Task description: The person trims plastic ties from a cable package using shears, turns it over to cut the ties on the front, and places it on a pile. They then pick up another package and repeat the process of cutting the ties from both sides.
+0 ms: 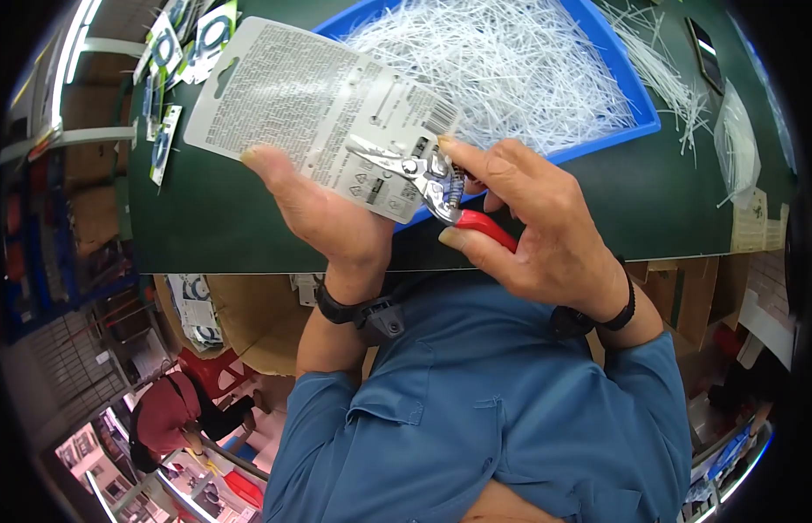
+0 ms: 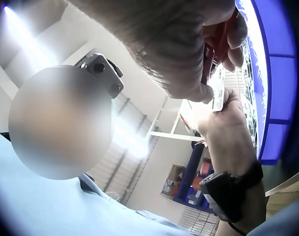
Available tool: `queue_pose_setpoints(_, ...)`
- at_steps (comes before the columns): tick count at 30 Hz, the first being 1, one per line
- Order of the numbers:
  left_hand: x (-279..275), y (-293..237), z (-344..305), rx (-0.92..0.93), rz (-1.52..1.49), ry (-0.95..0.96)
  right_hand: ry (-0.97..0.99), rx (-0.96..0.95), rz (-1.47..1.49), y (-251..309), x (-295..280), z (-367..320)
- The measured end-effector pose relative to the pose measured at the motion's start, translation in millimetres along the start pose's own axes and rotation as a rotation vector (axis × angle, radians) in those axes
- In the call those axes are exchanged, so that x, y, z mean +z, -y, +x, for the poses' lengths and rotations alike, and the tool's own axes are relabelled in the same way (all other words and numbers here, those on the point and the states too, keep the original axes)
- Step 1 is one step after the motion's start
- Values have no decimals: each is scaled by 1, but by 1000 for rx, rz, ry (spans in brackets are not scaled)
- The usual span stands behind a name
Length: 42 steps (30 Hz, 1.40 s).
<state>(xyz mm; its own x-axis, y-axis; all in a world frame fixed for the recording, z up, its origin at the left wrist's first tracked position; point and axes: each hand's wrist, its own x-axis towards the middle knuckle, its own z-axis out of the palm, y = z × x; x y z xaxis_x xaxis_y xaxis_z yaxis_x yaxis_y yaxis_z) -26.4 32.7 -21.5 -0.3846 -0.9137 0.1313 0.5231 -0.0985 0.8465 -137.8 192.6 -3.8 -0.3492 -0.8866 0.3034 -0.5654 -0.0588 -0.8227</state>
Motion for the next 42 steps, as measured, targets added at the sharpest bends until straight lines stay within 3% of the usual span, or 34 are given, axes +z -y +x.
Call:
queue_pose_setpoints(4, -2, 6, 0, 166, 157, -69, 45, -25, -12, 3, 7, 5)
queue_pose_setpoints(13, 5, -1, -10, 131, 155, -20, 38, -34, -6, 6, 11, 7)
queue_pose_setpoints(17, 4, 4, -9, 115, 163, -84, -4, -100, -170, 7, 10, 7)
queue_pose_setpoints(28, 13, 10, -2, 117, 426, 70, -98, -93, -268, -2, 16, 0)
queue_pose_setpoints(37, 6, 11, 7, 121, 325, 252, -170, -84, -179, -13, 11, -6)
queue_pose_setpoints(42, -22, -16, 33, -28, 321, 277, -257, -54, -33, -15, -9, 0)
